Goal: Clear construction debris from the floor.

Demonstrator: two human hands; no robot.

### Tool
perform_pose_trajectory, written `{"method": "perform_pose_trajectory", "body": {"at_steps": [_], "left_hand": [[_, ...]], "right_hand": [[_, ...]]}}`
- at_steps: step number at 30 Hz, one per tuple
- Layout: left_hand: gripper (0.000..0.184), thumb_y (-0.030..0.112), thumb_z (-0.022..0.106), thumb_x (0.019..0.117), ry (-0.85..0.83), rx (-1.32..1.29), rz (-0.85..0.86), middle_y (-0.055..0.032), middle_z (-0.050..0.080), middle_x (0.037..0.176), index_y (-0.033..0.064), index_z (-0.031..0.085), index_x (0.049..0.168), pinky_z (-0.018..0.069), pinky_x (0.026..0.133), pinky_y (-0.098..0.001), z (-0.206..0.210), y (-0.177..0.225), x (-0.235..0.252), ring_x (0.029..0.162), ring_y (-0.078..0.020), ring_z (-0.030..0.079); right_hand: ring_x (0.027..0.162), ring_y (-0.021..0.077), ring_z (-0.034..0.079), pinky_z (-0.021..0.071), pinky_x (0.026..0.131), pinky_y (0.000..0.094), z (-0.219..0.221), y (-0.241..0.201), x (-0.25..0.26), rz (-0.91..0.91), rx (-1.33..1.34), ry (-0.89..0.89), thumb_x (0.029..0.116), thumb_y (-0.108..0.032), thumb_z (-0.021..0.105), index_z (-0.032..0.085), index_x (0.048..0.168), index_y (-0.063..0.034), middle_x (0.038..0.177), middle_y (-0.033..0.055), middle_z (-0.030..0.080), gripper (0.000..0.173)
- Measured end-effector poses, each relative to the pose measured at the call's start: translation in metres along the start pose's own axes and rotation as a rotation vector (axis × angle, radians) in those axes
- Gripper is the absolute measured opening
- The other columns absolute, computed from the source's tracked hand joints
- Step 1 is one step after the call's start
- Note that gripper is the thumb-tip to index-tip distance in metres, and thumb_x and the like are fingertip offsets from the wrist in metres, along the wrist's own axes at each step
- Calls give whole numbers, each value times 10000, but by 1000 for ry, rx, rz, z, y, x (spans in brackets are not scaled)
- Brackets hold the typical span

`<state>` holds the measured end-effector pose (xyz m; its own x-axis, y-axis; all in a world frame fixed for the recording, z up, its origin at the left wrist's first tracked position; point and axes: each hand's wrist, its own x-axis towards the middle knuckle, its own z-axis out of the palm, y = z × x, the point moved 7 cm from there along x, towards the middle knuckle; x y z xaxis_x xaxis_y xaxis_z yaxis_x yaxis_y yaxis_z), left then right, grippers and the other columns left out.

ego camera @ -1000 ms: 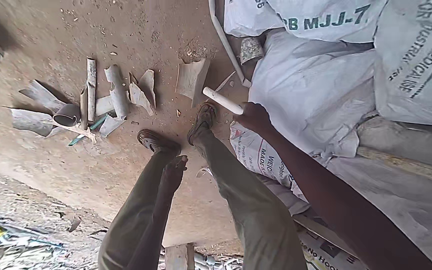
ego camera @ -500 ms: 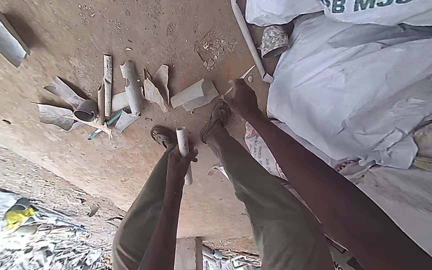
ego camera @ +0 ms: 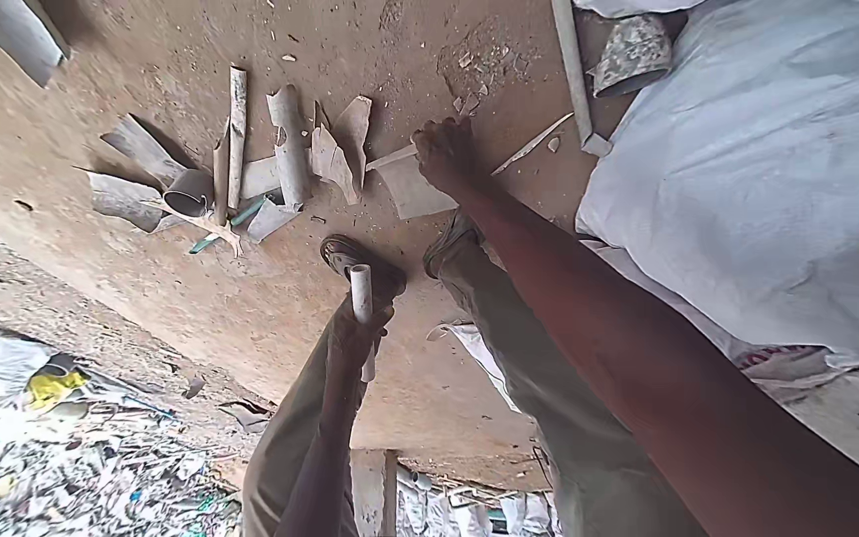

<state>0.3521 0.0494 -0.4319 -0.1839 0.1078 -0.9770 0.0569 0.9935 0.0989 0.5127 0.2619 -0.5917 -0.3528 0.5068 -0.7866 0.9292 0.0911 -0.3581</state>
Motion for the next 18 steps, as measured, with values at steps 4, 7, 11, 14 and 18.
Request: {"method": "perform_pose_trajectory", "body": {"at_steps": [4, 7, 11, 14, 18], "left_hand": [[317, 231, 711, 955, 134, -118, 63, -35, 640, 760, -32, 602, 1095, 565, 606, -256, 14, 32, 17, 617, -85, 633], [527, 293, 697, 966, 218, -211, 99, -121, 677, 1033, -43, 522, 1332, 593, 785, -298, 25, 55, 24, 856, -113, 683], [295, 150, 736, 940, 345, -159, 44, -118, 695, 952, -33, 634, 1148, 582, 771, -335, 19, 70, 26, 832, -143, 689], [273, 83, 701, 946, 296, -71, 12, -130, 674, 984, -57, 618, 1165, 551, 796, -333, 17, 74, 29, 853, -139, 653], [144, 44, 684, 929, 283, -39, 43, -58, 684, 860, -27, 636, 1045, 571, 722, -267, 11, 61, 18, 769, -78, 674]], "right_hand": [[936, 441, 701, 498, 791, 606, -18, 5, -72, 95, 214, 125, 1028, -136, 544, 705, 1069, 47, 967, 255, 712, 247], [775, 380, 685, 523, 689, 543, -19, 9, -126, 219, 436, 228, 987, -94, 621, 709, 912, 55, 782, 216, 671, 188], [638, 260, 604, 485, 630, 454, -13, 15, -154, 287, 670, 216, 938, -142, 694, 686, 826, 15, 667, 124, 599, 193], [846, 228, 683, 541, 823, 465, -16, 43, -151, 274, 902, 99, 965, -335, 732, 733, 1102, -4, 941, 140, 735, 358], [1063, 248, 647, 508, 963, 443, -42, 162, -120, 615, 1031, 620, 980, -362, 697, 641, 1230, 60, 1148, 202, 684, 494]]}}
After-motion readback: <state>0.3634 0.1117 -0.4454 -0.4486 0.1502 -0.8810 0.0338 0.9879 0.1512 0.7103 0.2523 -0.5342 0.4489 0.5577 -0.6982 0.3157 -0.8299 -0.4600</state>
